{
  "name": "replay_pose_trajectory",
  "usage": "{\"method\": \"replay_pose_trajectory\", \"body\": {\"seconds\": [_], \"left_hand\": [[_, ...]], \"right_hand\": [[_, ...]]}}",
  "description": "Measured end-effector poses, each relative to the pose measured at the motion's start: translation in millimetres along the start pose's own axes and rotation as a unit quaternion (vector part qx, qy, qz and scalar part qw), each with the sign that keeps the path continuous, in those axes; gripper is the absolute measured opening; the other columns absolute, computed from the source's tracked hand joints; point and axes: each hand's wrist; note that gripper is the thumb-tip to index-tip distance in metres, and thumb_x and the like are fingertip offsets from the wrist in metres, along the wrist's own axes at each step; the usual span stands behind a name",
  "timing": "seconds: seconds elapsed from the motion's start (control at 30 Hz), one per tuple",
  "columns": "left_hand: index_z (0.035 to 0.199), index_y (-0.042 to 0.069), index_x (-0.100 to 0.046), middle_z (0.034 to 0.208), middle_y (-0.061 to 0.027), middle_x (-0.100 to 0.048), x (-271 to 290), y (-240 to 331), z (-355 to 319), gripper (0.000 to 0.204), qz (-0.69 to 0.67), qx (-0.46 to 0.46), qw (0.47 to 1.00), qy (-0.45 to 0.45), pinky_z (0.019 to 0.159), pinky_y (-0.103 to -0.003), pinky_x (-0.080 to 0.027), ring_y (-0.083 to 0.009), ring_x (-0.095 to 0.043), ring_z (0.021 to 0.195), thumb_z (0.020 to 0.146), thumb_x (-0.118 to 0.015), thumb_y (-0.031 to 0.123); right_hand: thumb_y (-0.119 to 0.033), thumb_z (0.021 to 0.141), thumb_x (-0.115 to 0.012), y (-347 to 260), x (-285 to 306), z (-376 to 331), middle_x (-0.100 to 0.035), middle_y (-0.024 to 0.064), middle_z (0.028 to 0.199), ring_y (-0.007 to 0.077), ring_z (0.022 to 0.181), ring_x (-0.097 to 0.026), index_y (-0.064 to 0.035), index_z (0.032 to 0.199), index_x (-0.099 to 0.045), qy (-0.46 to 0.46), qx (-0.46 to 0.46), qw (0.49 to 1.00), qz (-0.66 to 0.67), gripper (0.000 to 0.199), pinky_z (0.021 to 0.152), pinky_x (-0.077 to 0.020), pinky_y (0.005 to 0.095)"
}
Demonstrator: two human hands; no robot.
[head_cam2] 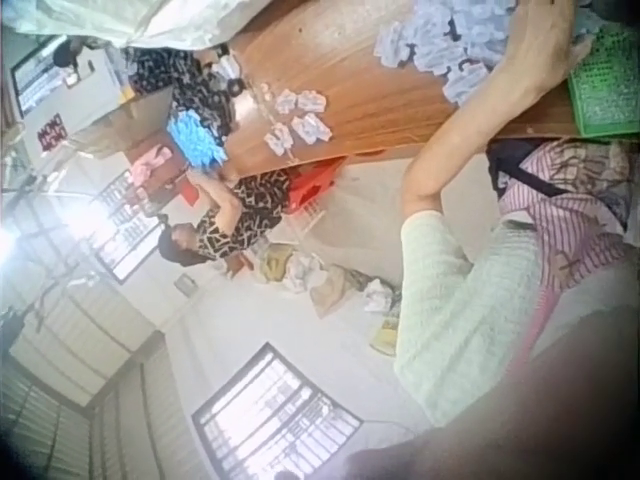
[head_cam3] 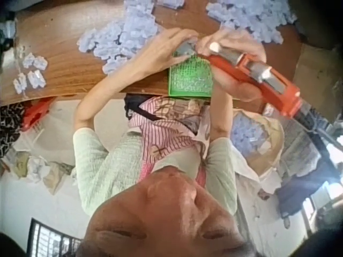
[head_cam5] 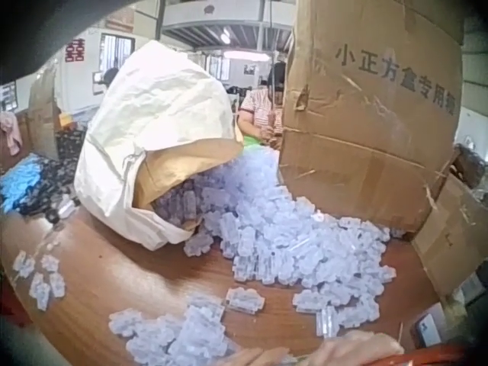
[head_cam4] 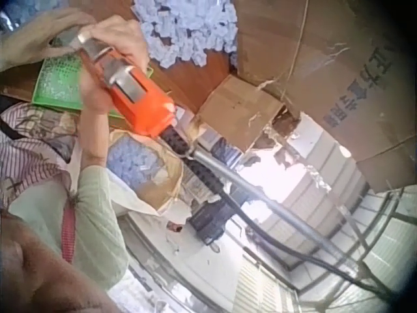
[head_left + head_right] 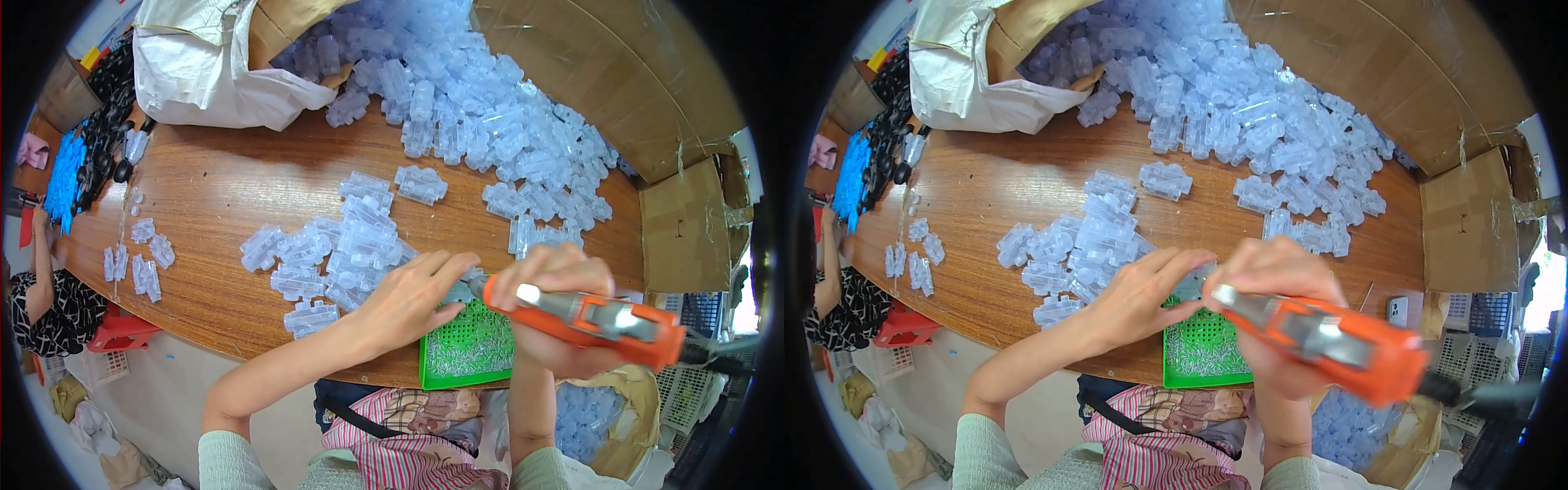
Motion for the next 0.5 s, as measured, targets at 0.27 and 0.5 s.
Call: {"method": "replay_pose_trajectory", "body": {"seconds": [0.27,0.5], "left_hand": [[0.122,0.004,-0.052,0.112,-0.0172,-0.060,89.1,13.6,3.5,0.050,0.180,0.137,0.971,0.072,0.084,-0.040,-0.050,-0.0333,-0.061,0.101,0.077,-0.072,0.012],[0.117,-0.001,-0.057,0.120,-0.0261,-0.056,139.3,-20.5,8.7,0.039,0.204,0.242,0.947,-0.061,0.089,-0.046,-0.049,-0.0406,-0.061,0.103,0.087,-0.066,0.022]], "right_hand": [[-0.069,0.083,-0.054,-36.4,23.4,3.8,-0.047,0.0078,0.076,0.0181,0.058,-0.055,0.0052,0.095,-0.054,0.057,0.057,0.996,-0.036,0.075,0.043,-0.0487,0.0295],[-0.071,0.079,-0.058,-22.1,26.3,-12.1,-0.049,0.0089,0.077,0.0197,0.061,-0.058,0.0073,0.095,-0.055,0.059,0.023,0.997,-0.041,0.080,0.045,-0.0516,0.0309]]}}
Point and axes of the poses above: each hand's wrist, its own z-axis towards the middle knuckle, its own x-axis out of the back of the hand, y = z × x
